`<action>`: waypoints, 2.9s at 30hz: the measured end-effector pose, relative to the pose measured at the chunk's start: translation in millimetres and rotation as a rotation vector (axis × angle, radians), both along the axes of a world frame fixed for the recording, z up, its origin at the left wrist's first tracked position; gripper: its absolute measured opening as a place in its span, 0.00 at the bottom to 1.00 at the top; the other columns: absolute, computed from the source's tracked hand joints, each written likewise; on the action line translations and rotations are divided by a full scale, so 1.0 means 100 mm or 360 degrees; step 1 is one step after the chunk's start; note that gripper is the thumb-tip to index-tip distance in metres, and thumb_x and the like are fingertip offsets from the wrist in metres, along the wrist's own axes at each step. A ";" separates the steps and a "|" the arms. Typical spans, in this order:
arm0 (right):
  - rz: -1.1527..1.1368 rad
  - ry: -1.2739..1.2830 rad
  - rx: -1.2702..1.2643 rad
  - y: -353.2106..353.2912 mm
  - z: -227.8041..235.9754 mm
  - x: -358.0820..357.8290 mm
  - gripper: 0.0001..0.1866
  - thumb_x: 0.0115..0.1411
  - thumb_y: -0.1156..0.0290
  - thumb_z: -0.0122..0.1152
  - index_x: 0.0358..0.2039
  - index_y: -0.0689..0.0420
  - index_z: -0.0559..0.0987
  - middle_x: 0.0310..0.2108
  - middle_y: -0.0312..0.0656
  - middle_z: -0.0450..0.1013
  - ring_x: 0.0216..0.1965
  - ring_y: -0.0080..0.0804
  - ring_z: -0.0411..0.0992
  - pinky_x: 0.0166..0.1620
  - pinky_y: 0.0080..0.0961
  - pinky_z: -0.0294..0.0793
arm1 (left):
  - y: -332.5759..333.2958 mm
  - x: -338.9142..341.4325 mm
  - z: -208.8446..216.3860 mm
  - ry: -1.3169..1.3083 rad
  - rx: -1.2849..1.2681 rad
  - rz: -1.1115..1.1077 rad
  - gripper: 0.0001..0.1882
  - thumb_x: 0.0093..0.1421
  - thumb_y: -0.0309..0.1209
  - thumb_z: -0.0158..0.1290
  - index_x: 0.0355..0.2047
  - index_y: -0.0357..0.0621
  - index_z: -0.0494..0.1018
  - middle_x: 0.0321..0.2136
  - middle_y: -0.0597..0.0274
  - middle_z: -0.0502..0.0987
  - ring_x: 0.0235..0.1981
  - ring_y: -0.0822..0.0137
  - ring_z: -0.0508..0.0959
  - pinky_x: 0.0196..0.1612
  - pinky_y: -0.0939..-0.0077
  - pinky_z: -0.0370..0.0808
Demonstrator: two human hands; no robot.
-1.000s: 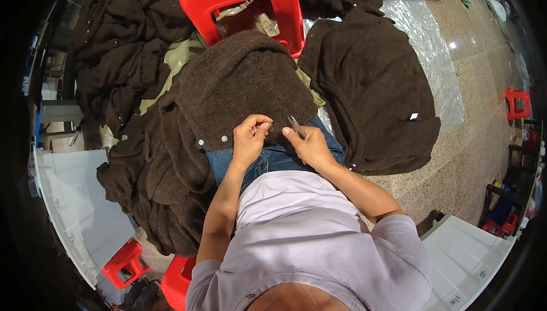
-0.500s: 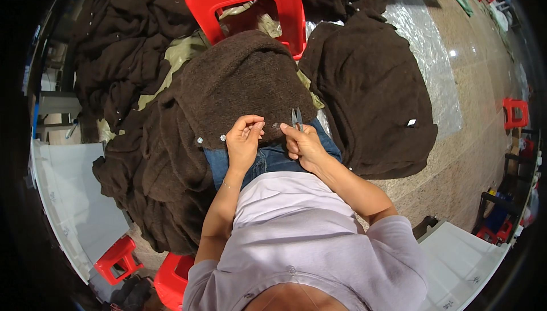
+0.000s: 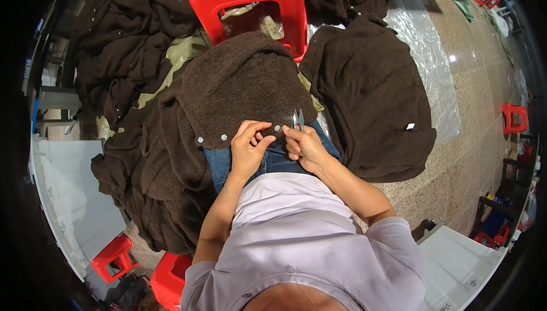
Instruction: Fastening buttons or snaps on dark fabric garment pieces in a production environment.
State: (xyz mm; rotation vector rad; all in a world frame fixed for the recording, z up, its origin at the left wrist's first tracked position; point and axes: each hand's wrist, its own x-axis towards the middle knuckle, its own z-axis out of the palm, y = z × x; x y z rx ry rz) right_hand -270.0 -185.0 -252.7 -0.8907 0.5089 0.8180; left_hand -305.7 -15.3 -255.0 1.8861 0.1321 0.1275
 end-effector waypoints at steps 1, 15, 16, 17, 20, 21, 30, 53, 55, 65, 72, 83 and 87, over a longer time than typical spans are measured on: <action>0.0005 0.0019 0.0034 -0.01 0.00 0.00 0.19 0.67 0.68 0.53 0.17 0.49 0.66 0.09 0.29 0.57 0.11 0.17 0.51 0.16 0.19 0.51 | -0.01 0.01 0.01 -0.0009 0.0037 -0.0023 0.14 0.49 0.21 0.64 0.37 0.40 0.79 0.33 0.64 0.75 0.27 0.76 0.71 0.30 0.82 0.70; -0.0014 0.0161 0.0195 -0.06 -0.03 0.03 0.14 0.69 0.68 0.49 0.23 0.50 0.70 0.10 0.27 0.58 0.11 0.16 0.49 0.18 0.18 0.49 | -0.07 0.04 0.02 -0.0073 0.0069 -0.0060 0.12 0.48 0.20 0.65 0.35 0.40 0.79 0.31 0.65 0.74 0.25 0.77 0.70 0.28 0.83 0.68; -0.0007 0.0162 0.0206 -0.06 -0.03 0.03 0.14 0.69 0.68 0.49 0.23 0.50 0.70 0.10 0.27 0.58 0.11 0.16 0.50 0.18 0.18 0.49 | -0.09 0.05 0.02 -0.0082 0.0034 -0.0051 0.11 0.49 0.20 0.64 0.34 0.40 0.79 0.31 0.65 0.74 0.25 0.77 0.69 0.28 0.83 0.68; -0.0001 0.0163 0.0217 -0.05 -0.03 0.03 0.14 0.68 0.67 0.49 0.23 0.50 0.70 0.10 0.28 0.58 0.11 0.16 0.50 0.17 0.18 0.50 | -0.10 0.05 0.01 -0.0092 -0.0001 -0.0042 0.10 0.49 0.20 0.64 0.34 0.40 0.79 0.30 0.65 0.74 0.26 0.78 0.69 0.28 0.83 0.68; 0.0017 0.0125 0.0149 -0.03 0.02 0.03 0.15 0.68 0.66 0.52 0.22 0.49 0.70 0.09 0.27 0.57 0.11 0.17 0.50 0.17 0.18 0.51 | -0.12 0.08 0.00 -0.0143 0.0076 -0.0020 0.07 0.51 0.21 0.62 0.31 0.38 0.76 0.30 0.63 0.73 0.22 0.74 0.70 0.27 0.79 0.70; 0.0016 0.0125 0.0149 -0.03 0.01 0.03 0.15 0.68 0.66 0.52 0.22 0.49 0.70 0.09 0.27 0.57 0.11 0.17 0.50 0.17 0.18 0.51 | -0.12 0.08 -0.02 -0.0144 0.0076 -0.0021 0.07 0.51 0.21 0.62 0.31 0.38 0.76 0.30 0.63 0.73 0.22 0.74 0.70 0.27 0.79 0.70; -0.0045 0.0095 0.0194 -0.04 -0.03 0.02 0.19 0.66 0.64 0.56 0.17 0.47 0.68 0.08 0.28 0.57 0.10 0.17 0.50 0.16 0.18 0.51 | 0.00 0.04 -0.21 0.0303 -0.0959 0.0140 0.05 0.69 0.30 0.47 0.38 0.41 0.65 0.31 0.56 0.78 0.22 0.77 0.73 0.24 0.87 0.69; -0.0054 0.0072 0.0175 -0.03 -0.04 0.00 0.20 0.65 0.72 0.52 0.15 0.49 0.65 0.09 0.29 0.57 0.10 0.18 0.50 0.17 0.19 0.51 | 0.02 -0.02 -0.21 0.0177 -0.1027 0.0178 0.03 0.65 0.25 0.52 0.36 0.41 0.70 0.29 0.61 0.77 0.23 0.79 0.72 0.27 0.87 0.69; -0.0064 0.0092 0.0208 -0.06 -0.05 0.00 0.20 0.65 0.72 0.51 0.15 0.49 0.65 0.09 0.29 0.57 0.10 0.18 0.50 0.17 0.19 0.51 | 0.06 -0.05 -0.18 0.0125 -0.0995 0.0215 0.03 0.65 0.25 0.52 0.36 0.40 0.70 0.29 0.61 0.77 0.23 0.79 0.72 0.26 0.87 0.69; 0.0059 -0.0086 -0.0526 -0.48 0.16 -0.17 0.24 0.69 0.50 0.48 0.31 0.59 0.79 0.07 0.28 0.53 0.09 0.16 0.48 0.15 0.18 0.46 | 1.03 -0.16 -0.15 -0.0462 -0.0148 0.1070 0.05 0.66 0.24 0.49 0.41 0.38 0.70 0.34 0.64 0.77 0.27 0.82 0.70 0.30 0.88 0.67; 0.0636 -0.1920 -0.0974 0.36 0.33 -0.11 0.11 0.61 0.64 0.61 0.35 0.60 0.80 0.31 0.45 0.73 0.33 0.37 0.74 0.37 0.29 0.74 | 1.62 0.17 -0.22 -0.0156 0.0890 0.0733 0.28 0.58 0.21 0.55 0.60 0.49 0.66 0.59 0.58 0.63 0.56 0.63 0.68 0.48 0.75 0.70; 0.1102 -0.2529 -0.1702 1.56 -0.02 0.14 0.24 0.48 0.71 0.63 0.47 0.57 0.70 0.35 0.46 0.68 0.23 0.48 0.76 0.26 0.41 0.77 | 2.11 0.84 -0.57 -0.0395 0.0978 0.0361 0.14 0.59 0.28 0.55 0.47 0.47 0.76 0.47 0.54 0.75 0.50 0.52 0.71 0.54 0.64 0.68; 0.0778 -0.2480 -0.0823 0.95 0.25 0.52 0.12 0.50 0.80 0.60 0.38 0.60 0.76 0.33 0.46 0.73 0.33 0.46 0.75 0.37 0.34 0.75 | 2.20 0.74 -0.61 -0.0132 0.0757 0.0299 0.16 0.60 0.37 0.54 0.46 0.44 0.76 0.46 0.54 0.76 0.50 0.54 0.71 0.54 0.65 0.69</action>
